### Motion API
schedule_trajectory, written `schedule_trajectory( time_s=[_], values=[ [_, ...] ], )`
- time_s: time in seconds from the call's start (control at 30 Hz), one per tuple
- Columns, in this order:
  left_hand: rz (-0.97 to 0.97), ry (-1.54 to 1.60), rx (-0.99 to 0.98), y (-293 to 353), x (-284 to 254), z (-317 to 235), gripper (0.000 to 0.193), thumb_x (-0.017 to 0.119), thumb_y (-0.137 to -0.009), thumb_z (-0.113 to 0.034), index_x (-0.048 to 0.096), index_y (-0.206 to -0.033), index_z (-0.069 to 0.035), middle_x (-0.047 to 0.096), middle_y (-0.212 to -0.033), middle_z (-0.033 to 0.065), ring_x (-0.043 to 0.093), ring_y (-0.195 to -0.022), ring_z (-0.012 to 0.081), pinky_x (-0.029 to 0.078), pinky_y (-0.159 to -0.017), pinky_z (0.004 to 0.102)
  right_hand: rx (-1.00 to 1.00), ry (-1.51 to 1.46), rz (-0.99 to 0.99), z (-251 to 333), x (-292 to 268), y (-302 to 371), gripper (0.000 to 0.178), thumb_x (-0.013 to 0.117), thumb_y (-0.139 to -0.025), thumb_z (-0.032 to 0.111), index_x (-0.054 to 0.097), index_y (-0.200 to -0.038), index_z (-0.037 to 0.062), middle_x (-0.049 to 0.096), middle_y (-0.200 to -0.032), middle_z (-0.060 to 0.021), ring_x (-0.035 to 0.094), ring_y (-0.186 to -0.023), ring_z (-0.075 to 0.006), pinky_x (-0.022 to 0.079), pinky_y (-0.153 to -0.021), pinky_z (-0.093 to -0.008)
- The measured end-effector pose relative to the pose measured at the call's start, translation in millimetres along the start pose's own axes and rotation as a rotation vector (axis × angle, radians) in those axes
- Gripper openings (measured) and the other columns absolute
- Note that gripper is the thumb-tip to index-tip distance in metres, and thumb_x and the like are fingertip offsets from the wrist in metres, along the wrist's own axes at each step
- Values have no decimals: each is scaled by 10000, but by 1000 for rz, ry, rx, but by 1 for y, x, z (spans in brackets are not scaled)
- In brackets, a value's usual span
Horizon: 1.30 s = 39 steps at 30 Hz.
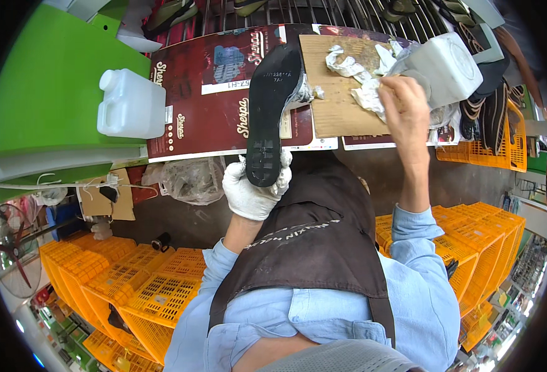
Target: The person applies adhesive onto shoe soles using an applicator, places items onto a conveyor machine, receives a stack of shoe soles from a coworker, and applies adhesive to the shoe soles with the applicator.
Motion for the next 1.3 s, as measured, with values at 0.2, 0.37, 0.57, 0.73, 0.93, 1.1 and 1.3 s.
schedule_trajectory(
  time_s=[0.2, 0.37, 0.57, 0.73, 0.93, 1.1, 1.3],
  values=[
    [-1, 48, -74, -7, -25, 13, 581, 431, -806, -298, 446, -1259, 67, 528, -1111, 297, 577, -849, 378, 549, -686, 403, 134, 403, 64, -66, -14, 18, 314, 754, -698, 160, 643, -973, 54, 595, -934, -113, 555, -874, -301, 453, -784, -388],
    [56, 49, -84, -8, -28, 16, 567, 433, -817, -283, 444, -1269, 59, 522, -1136, 305, 569, -886, 395, 544, -714, 412, 117, 393, 135, -79, -1, 17, 329, 753, -697, 186, 654, -984, 62, 603, -915, -115, 558, -865, -304, 453, -785, -384],
    [20, 80, -66, -8, -37, 11, 552, 442, -807, -262, 467, -1247, 70, 525, -1146, 308, 567, -931, 398, 519, -789, 445, 150, 387, 138, -88, -10, 9, 275, 710, -755, 174, 661, -993, 43, 629, -854, -137, 594, -816, -299, 469, -765, -377],
    [33, 112, -84, -8, -37, 11, 553, 454, -792, -241, 468, -1233, 94, 531, -1163, 295, 553, -1025, 389, 490, -850, 470, 231, 185, 18, -104, -28, 12, 258, 673, -809, 127, 645, -1039, 14, 642, -864, -134, 618, -693, -215, 495, -675, -308],
    [-136, -49, -30, -7, -47, 9, 617, 502, -775, -314, 448, -1261, 63, 511, -1115, 284, 557, -794, 328, 514, -670, 376, 385, -5, -28, -119, -29, 27, 251, 651, -838, 92, 640, -1078, 20, 665, -817, -69, 578, -682, -94, 488, -676, -245],
    [-120, -63, -31, -8, -45, 9, 611, 498, -781, -314, 449, -1261, 62, 513, -1110, 281, 557, -792, 324, 513, -670, 374, 404, -23, -2, -123, -18, 31, 258, 648, -851, 86, 633, -1093, -2, 669, -856, -45, 592, -738, -78, 482, -695, -226],
    [5, 58, -82, -8, -35, 12, 552, 439, -797, -256, 471, -1228, 88, 536, -1125, 302, 564, -916, 386, 505, -793, 443, 441, -90, -36, -132, -13, 35, 253, 650, -854, 83, 633, -1092, -2, 661, -864, -33, 578, -757, -63, 475, -705, -219]
  ],
)
Point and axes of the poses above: each hand's wrist, its own y-axis away from the middle knuckle, its own x-axis out of the palm, z = x × y, the point moved 10 cm from there along -y, towards the middle knuckle
